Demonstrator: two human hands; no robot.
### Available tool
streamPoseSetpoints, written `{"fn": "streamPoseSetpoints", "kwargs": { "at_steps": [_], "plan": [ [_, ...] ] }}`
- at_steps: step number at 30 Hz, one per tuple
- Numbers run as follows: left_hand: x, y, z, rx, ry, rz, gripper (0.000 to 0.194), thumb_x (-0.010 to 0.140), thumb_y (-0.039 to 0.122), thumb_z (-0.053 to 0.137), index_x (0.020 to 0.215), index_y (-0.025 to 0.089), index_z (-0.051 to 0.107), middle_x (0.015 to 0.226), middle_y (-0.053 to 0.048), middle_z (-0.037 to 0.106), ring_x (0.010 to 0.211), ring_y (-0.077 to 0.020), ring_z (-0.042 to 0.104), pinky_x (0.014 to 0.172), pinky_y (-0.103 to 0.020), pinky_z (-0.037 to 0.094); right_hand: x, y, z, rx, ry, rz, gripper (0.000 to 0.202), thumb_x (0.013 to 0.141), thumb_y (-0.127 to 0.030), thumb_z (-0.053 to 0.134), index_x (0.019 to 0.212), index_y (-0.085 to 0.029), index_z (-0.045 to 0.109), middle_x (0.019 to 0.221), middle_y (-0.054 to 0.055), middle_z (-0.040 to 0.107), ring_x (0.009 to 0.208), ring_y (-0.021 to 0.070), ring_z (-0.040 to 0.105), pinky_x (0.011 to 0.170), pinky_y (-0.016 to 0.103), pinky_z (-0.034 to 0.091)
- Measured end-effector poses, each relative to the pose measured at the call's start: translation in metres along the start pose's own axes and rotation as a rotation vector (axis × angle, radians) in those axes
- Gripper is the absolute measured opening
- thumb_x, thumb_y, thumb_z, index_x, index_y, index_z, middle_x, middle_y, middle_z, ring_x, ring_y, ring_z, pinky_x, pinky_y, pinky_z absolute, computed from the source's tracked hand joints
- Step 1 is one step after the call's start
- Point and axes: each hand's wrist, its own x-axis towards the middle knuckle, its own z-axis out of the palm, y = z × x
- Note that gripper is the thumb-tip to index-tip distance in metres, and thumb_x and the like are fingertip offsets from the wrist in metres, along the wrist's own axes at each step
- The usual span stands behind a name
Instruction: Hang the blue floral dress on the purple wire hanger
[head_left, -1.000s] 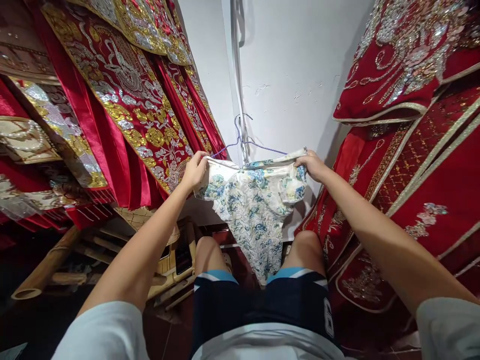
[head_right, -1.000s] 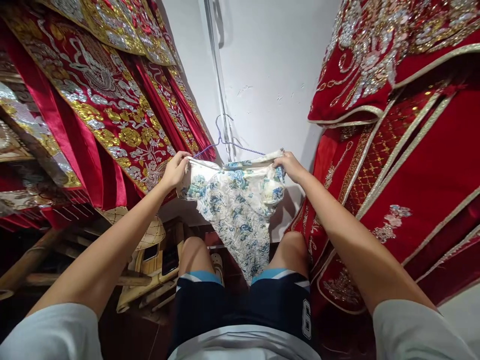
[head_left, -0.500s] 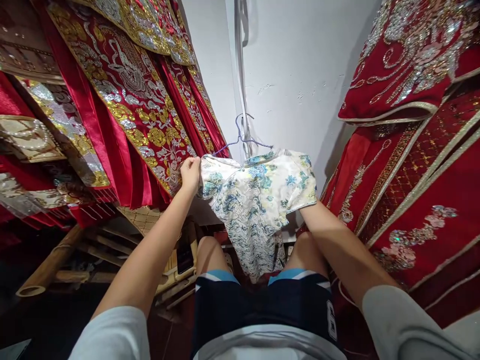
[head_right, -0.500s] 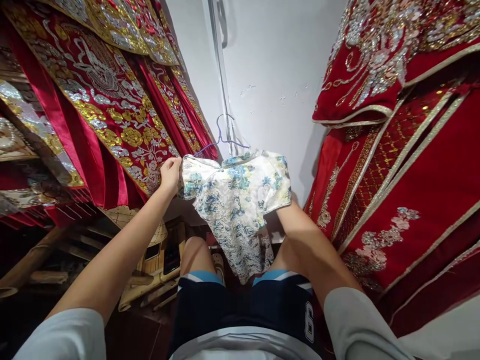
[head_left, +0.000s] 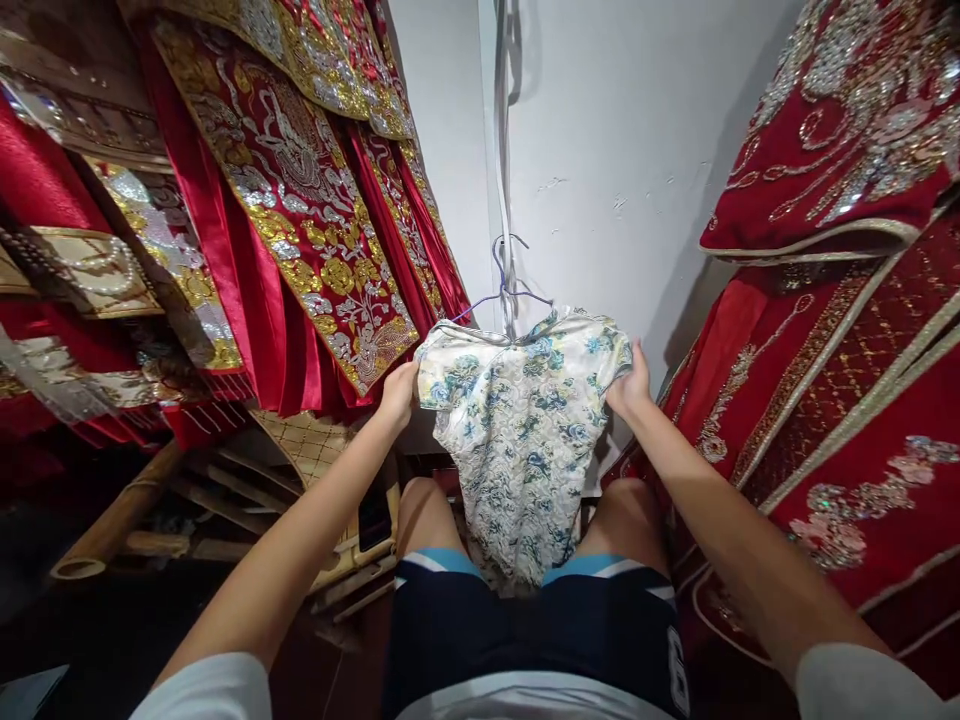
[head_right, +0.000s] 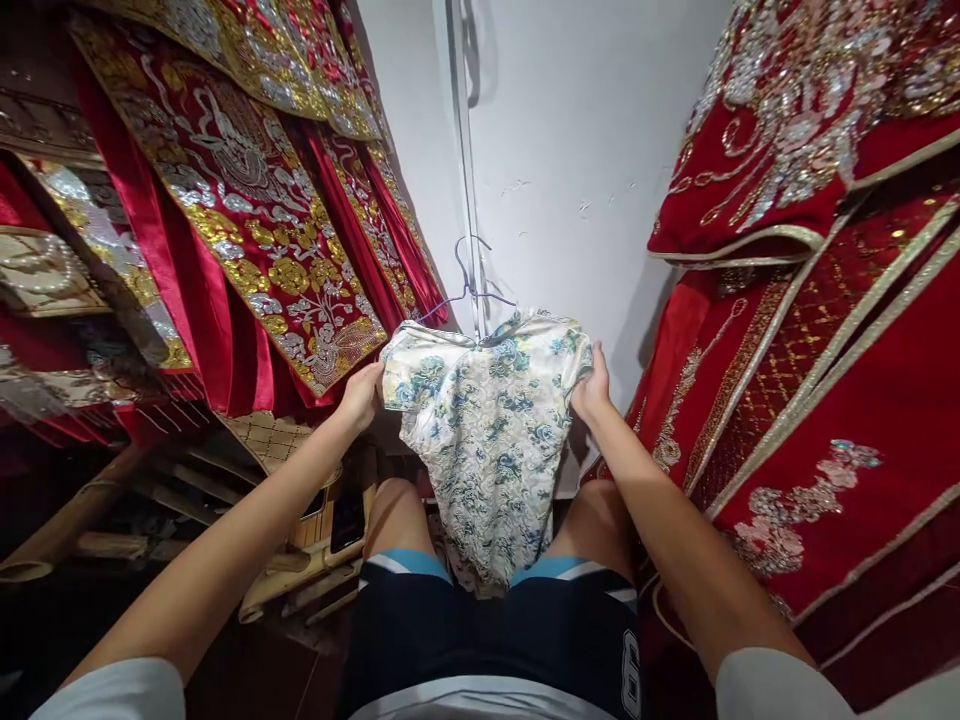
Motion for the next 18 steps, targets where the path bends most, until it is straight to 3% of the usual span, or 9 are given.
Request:
{"fn": "streamPoseSetpoints", "kwargs": {
  "at_steps": [2, 6, 11, 13, 16, 18],
  "plan": [
    [-0.003, -0.004, 0.0, -0.021, 0.021, 0.017, 0.034, 0.058, 0.039, 0.079, 0.074, 0.015, 0.061, 0.07, -0.001, 0.062, 0.064, -0.0155, 0.057, 0.06, -0.025, 0.043, 0.01, 0.003, 0.004, 0.087, 0.037, 0.008, 0.053, 0.092, -0.068, 0.04, 0.097, -0.022, 0.066, 0.097, 0.006, 0.072, 0.097, 0.0231, 0.069, 0.08, 0.036, 0.058],
    [-0.002, 0.008, 0.009, -0.078, 0.069, 0.079, 0.026, 0.064, 0.034, 0.072, 0.078, 0.018, 0.057, 0.074, 0.002, 0.062, 0.068, -0.0138, 0.057, 0.064, -0.023, 0.044, 0.036, -0.02, 0.026, 0.161, 0.072, -0.104, 0.044, 0.077, -0.062, 0.068, 0.086, -0.019, 0.063, 0.085, 0.004, 0.071, 0.095, 0.0235, 0.07, 0.079, 0.034, 0.059],
    [-0.004, 0.029, 0.008, 0.048, 0.003, 0.158, 0.013, 0.064, 0.021, 0.063, 0.076, 0.017, 0.062, 0.065, 0.003, 0.057, 0.059, -0.0117, 0.05, 0.055, -0.021, 0.037, 0.05, -0.073, 0.055, 0.1, -0.099, -0.215, 0.044, 0.079, -0.064, 0.067, 0.09, -0.021, 0.062, 0.096, 0.005, 0.071, 0.103, 0.0249, 0.066, 0.08, 0.036, 0.057],
    [-0.007, 0.028, 0.001, 0.19, -0.065, 0.188, 0.006, 0.065, 0.018, 0.062, 0.07, 0.015, 0.063, 0.061, 0.004, 0.054, 0.056, -0.0101, 0.045, 0.053, -0.02, 0.034, 0.033, -0.087, 0.061, 0.056, -0.134, -0.272, 0.043, 0.081, -0.064, 0.065, 0.091, -0.022, 0.063, 0.095, 0.005, 0.069, 0.103, 0.0246, 0.065, 0.08, 0.036, 0.056],
    [-0.015, 0.017, -0.008, 0.322, -0.178, 0.174, 0.008, 0.067, 0.015, 0.068, 0.062, 0.013, 0.062, 0.059, 0.003, 0.053, 0.057, -0.0104, 0.048, 0.054, -0.02, 0.037, -0.022, -0.094, 0.068, -0.085, -0.235, -0.341, 0.039, 0.085, -0.062, 0.062, 0.088, -0.023, 0.064, 0.081, 0.003, 0.063, 0.092, 0.0224, 0.064, 0.076, 0.033, 0.054],
    [-0.026, 0.005, -0.011, 0.325, -0.19, 0.152, 0.012, 0.075, 0.02, 0.072, 0.071, 0.012, 0.064, 0.068, 0.001, 0.059, 0.064, -0.0124, 0.055, 0.06, -0.023, 0.045, -0.075, -0.091, 0.071, -0.251, -0.469, -0.288, 0.037, 0.086, -0.059, 0.062, 0.086, -0.023, 0.066, 0.075, 0.003, 0.062, 0.083, 0.0214, 0.064, 0.073, 0.033, 0.053]
  ]
}}
